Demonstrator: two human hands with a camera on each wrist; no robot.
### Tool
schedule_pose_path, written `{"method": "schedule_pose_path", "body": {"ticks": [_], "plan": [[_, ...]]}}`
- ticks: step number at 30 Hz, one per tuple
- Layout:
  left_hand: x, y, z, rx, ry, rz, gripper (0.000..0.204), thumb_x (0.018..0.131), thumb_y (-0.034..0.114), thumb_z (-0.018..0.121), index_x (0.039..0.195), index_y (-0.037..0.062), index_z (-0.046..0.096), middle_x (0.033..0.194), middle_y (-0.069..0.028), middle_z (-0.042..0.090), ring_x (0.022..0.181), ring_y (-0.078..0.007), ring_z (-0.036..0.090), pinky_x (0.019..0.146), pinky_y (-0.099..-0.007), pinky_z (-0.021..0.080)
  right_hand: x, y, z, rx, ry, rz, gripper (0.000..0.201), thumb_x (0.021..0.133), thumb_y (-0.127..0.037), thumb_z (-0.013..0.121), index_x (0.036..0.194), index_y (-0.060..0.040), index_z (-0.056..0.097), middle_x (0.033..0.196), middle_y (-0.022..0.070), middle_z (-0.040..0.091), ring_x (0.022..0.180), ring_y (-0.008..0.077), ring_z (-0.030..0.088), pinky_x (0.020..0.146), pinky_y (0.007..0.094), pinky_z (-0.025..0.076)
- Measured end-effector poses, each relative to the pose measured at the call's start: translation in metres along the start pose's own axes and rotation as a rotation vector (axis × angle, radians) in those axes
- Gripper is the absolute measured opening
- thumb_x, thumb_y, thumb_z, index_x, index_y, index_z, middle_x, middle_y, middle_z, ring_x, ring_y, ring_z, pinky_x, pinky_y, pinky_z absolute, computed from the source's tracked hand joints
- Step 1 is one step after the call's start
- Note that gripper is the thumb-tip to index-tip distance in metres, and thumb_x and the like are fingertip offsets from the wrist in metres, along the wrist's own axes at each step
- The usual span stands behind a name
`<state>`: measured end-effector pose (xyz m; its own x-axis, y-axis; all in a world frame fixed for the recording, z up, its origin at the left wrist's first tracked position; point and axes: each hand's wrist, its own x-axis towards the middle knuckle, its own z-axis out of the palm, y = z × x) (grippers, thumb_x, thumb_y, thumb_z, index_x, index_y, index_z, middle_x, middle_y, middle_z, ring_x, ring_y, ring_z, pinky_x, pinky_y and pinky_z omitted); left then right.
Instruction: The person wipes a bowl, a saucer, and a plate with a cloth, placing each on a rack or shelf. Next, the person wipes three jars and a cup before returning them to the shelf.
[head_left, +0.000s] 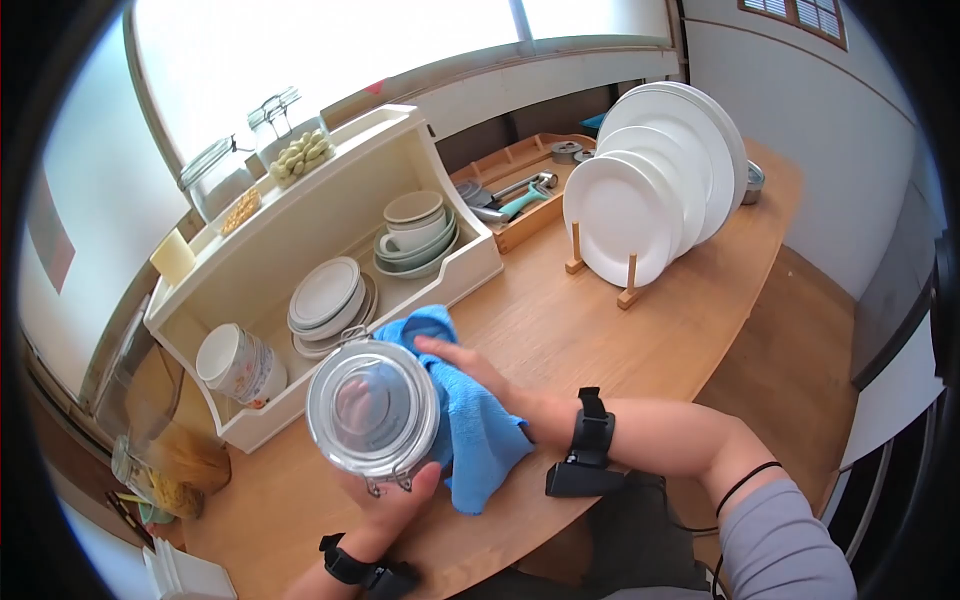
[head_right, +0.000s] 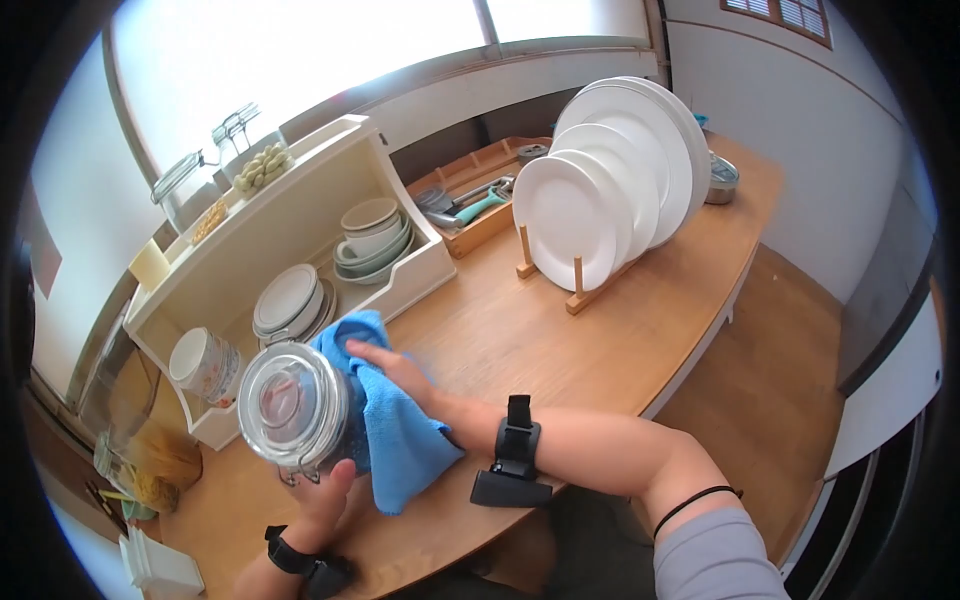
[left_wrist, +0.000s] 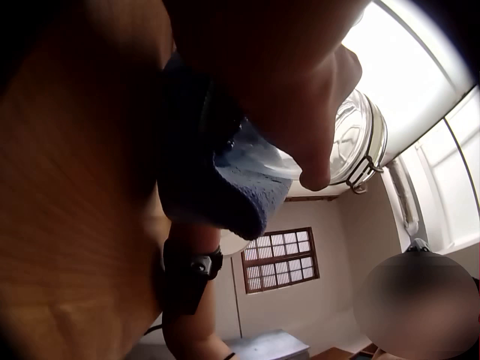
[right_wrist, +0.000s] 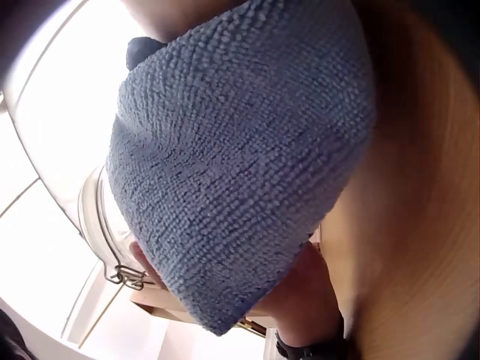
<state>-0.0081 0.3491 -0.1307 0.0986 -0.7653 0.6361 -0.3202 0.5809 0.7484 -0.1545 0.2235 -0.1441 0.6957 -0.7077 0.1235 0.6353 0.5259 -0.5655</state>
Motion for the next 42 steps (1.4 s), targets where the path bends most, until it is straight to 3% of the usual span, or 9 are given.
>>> {"method": "schedule_pose_path", "body": {"ticks": [3, 9, 14, 20, 21, 24, 30, 37, 42], "plan": [[0.011, 0.006, -0.016, 0.204, -0.069, 0.099, 0.093, 0.072, 0.049, 0.075, 0.135, -0.0048, 0.032, 0.132, -0.0134, 0.045, 0.123, -0.0234, 0.043, 0.104, -0.0370, 0.034, -0.003, 0.011, 0.009, 0.026, 0.031, 0.207, 0.033, 0.090, -0.034, 0.059, 0.105, -0.0045, 0.061, 0.089, 0.0059, 0.066, 0.075, 0.0120, 0.061, 0.072, 0.0269, 0.052], [0.049, -0.020, -0.053, 0.141, 0.315, 0.215, 0.084, 0.079, 0.046, 0.070, 0.132, -0.0079, 0.036, 0.128, -0.0154, 0.048, 0.120, -0.0258, 0.046, 0.101, -0.0402, 0.037, -0.002, 0.005, 0.016, -0.376, -0.136, -0.059, 0.037, 0.087, -0.031, 0.063, 0.111, -0.0039, 0.060, 0.098, 0.0040, 0.063, 0.086, 0.0099, 0.058, 0.078, 0.0248, 0.047], [0.062, -0.020, -0.069, 0.121, 0.274, 0.175, 0.086, 0.078, 0.042, 0.072, 0.134, -0.0065, 0.029, 0.129, -0.0155, 0.045, 0.119, -0.0252, 0.046, 0.098, -0.0402, 0.042, 0.006, 0.001, 0.000, -0.685, -0.229, -0.164, 0.037, 0.082, -0.022, 0.064, 0.113, -0.0022, 0.060, 0.105, 0.0064, 0.064, 0.096, 0.0147, 0.057, 0.089, 0.0298, 0.043], [0.099, 0.011, -0.022, -0.096, 0.337, 0.051, 0.066, 0.087, 0.041, 0.061, 0.131, 0.0007, 0.033, 0.121, -0.0129, 0.046, 0.114, -0.0264, 0.047, 0.097, -0.0439, 0.041, 0.013, 0.008, -0.009, -0.912, -0.293, -0.218, 0.045, 0.080, -0.027, 0.066, 0.115, -0.0006, 0.056, 0.106, 0.0136, 0.064, 0.098, 0.0206, 0.058, 0.091, 0.0338, 0.044], [0.119, 0.005, -0.028, 0.151, 0.159, 0.251, 0.064, 0.090, 0.042, 0.055, 0.133, 0.0020, 0.032, 0.123, -0.0135, 0.044, 0.116, -0.0272, 0.045, 0.100, -0.0444, 0.036, 0.014, 0.008, -0.010, -0.970, -0.274, -0.221, 0.046, 0.080, -0.028, 0.066, 0.116, -0.0011, 0.055, 0.107, 0.0141, 0.063, 0.099, 0.0223, 0.058, 0.091, 0.0340, 0.044], [0.198, 0.042, -0.001, -0.249, 0.272, 0.129, 0.068, 0.089, 0.043, 0.058, 0.134, 0.0002, 0.029, 0.120, -0.0142, 0.046, 0.114, -0.0254, 0.046, 0.099, -0.0417, 0.037, 0.016, 0.012, -0.012, -0.933, -0.244, -0.193, 0.049, 0.079, -0.030, 0.067, 0.117, -0.0010, 0.055, 0.108, 0.0148, 0.063, 0.101, 0.0245, 0.058, 0.092, 0.0349, 0.043], [0.344, 0.097, 0.074, 0.052, 0.317, 0.199, 0.084, 0.078, 0.038, 0.075, 0.133, -0.0039, 0.028, 0.123, -0.0177, 0.044, 0.112, -0.0228, 0.046, 0.095, -0.0355, 0.039, 0.017, 0.015, -0.013, -0.983, -0.184, -0.155, 0.055, 0.078, -0.034, 0.068, 0.118, 0.0003, 0.054, 0.113, 0.0159, 0.061, 0.106, 0.0267, 0.057, 0.093, 0.0361, 0.043], [0.425, 0.047, 0.127, 0.368, 0.373, 0.062, 0.094, 0.068, 0.045, 0.080, 0.127, -0.0104, 0.033, 0.116, -0.0201, 0.051, 0.105, -0.0237, 0.052, 0.090, -0.0339, 0.043, 0.008, 0.013, -0.009, -0.885, -0.222, -0.224, 0.044, 0.081, -0.030, 0.066, 0.111, 0.0004, 0.056, 0.103, 0.0130, 0.064, 0.096, 0.0217, 0.059, 0.087, 0.0333, 0.045], [0.440, 0.004, 0.130, 0.725, 0.432, 0.122, 0.104, 0.064, 0.053, 0.079, 0.127, -0.0149, 0.033, 0.122, -0.0271, 0.048, 0.116, -0.0360, 0.048, 0.099, -0.0398, 0.038, 0.009, 0.013, -0.008, -0.877, -0.184, -0.215, 0.044, 0.080, -0.030, 0.067, 0.111, -0.0003, 0.057, 0.100, 0.0129, 0.065, 0.091, 0.0221, 0.060, 0.085, 0.0335, 0.045]]}}
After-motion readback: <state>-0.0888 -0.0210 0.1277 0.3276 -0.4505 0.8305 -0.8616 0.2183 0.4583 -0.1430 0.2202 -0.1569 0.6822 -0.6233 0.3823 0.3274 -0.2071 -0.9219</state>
